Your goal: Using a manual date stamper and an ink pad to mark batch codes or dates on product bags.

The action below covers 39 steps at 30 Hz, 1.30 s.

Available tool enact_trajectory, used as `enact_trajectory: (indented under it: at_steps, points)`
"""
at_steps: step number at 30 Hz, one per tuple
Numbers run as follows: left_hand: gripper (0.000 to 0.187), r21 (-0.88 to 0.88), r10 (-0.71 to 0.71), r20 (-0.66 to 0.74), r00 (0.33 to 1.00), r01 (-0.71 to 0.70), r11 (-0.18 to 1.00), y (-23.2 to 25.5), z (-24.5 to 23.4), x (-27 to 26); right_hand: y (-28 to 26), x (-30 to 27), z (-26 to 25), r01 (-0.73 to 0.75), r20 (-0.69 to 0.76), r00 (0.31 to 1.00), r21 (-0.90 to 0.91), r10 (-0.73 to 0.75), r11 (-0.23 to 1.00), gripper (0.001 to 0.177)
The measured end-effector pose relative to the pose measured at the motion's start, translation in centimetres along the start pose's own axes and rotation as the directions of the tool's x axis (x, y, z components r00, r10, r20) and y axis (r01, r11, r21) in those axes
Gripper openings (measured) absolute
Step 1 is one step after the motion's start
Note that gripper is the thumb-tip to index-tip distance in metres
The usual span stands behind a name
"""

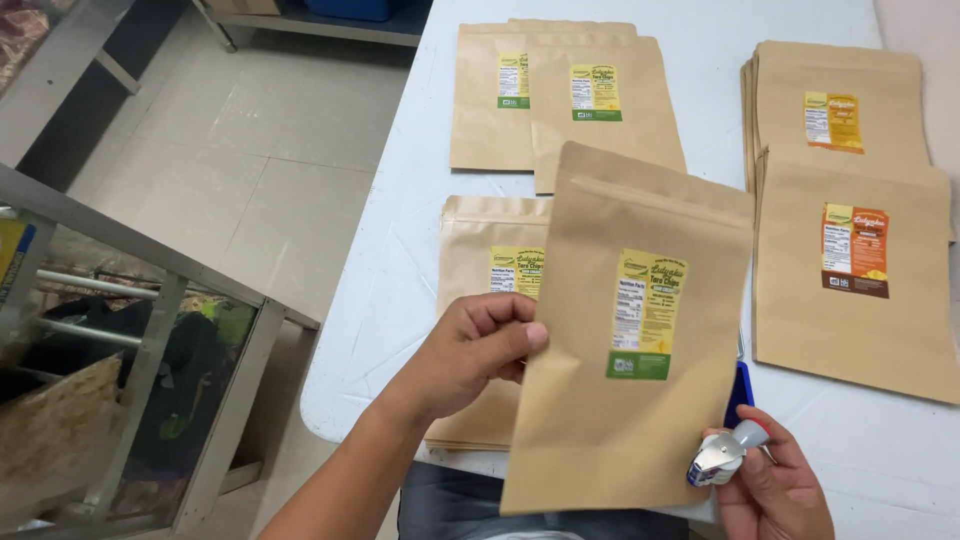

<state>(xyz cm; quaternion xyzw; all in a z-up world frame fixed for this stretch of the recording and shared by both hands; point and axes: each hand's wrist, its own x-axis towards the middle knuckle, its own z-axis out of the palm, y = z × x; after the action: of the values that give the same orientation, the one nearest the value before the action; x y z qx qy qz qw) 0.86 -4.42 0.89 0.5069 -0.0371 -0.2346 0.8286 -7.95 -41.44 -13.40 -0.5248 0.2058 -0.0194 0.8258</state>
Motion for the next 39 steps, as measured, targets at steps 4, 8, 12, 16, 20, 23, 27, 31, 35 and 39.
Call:
enact_trajectory:
  at_steps: [4, 8, 12, 16, 20, 23, 27, 31, 35, 39]
  points:
    - [0.044, 0.063, -0.017, 0.029, 0.999, 0.015, 0.998, -2.2, -0.2, -1.7, -1.7, -1.0, 1.7, 0.075, -0.078, 0.994, -0.080, -0.081, 0.994, 0.056]
    - [0.043, 0.256, 0.055, -0.090, 0.994, -0.030, 0.966, -1.8, -0.7, -0.5, -3.1, -1.2, 2.5, 0.039, -0.084, 0.995, -0.103, -0.047, 0.994, 0.055]
    - [0.029, 0.337, 0.287, -0.247, 0.925, -0.196, 0.921, 0.4, -2.7, 4.7, -3.9, -1.1, 2.0, 0.188, -0.054, 0.980, -0.038, -0.189, 0.982, 0.050]
    - [0.021, 0.364, 0.363, -0.456, 0.812, -0.202, 0.909, 3.7, -4.6, 12.6, -4.0, -1.7, 0.3, 0.304, -0.071, 0.948, -0.079, -0.309, 0.949, 0.053]
    - [0.019, 0.235, 0.419, -0.500, 0.758, -0.346, 0.908, 6.5, -9.0, 19.7, -2.3, 0.6, -10.3, 0.199, 0.126, 0.974, -0.078, -0.188, 0.977, 0.060]
    - [0.017, 0.356, 0.466, -0.534, 0.705, -0.313, 0.881, 8.5, -11.8, 21.8, -3.0, 1.2, -10.2, -0.041, -0.249, 0.968, -0.083, 0.019, 0.996, 0.068]
    - [0.017, 0.377, 0.329, -0.644, 0.691, -0.089, 0.922, 9.6, -13.3, 22.1, -4.4, 0.6, -7.4, -0.094, -0.331, 0.942, -0.107, 0.053, 0.990, 0.062]
    - [0.051, 0.402, 0.212, -0.748, 0.629, 0.174, 0.899, 8.4, -16.4, 22.3, -7.7, -0.1, -1.2, -0.117, -0.404, 0.915, -0.195, 0.029, 0.974, 0.064]
    - [0.052, 0.524, 0.341, -0.710, 0.617, 0.139, 0.840, 6.1, -19.8, 21.3, -6.3, -0.4, -1.8, 0.105, -0.131, 0.977, -0.382, -0.166, 0.918, 0.045]
    - [0.021, 0.724, 0.574, -0.478, 0.665, -0.071, 0.686, 4.8, -15.6, 14.9, -7.5, -1.5, 4.8, 0.206, -0.242, 0.900, -0.496, -0.362, 0.844, 0.039]
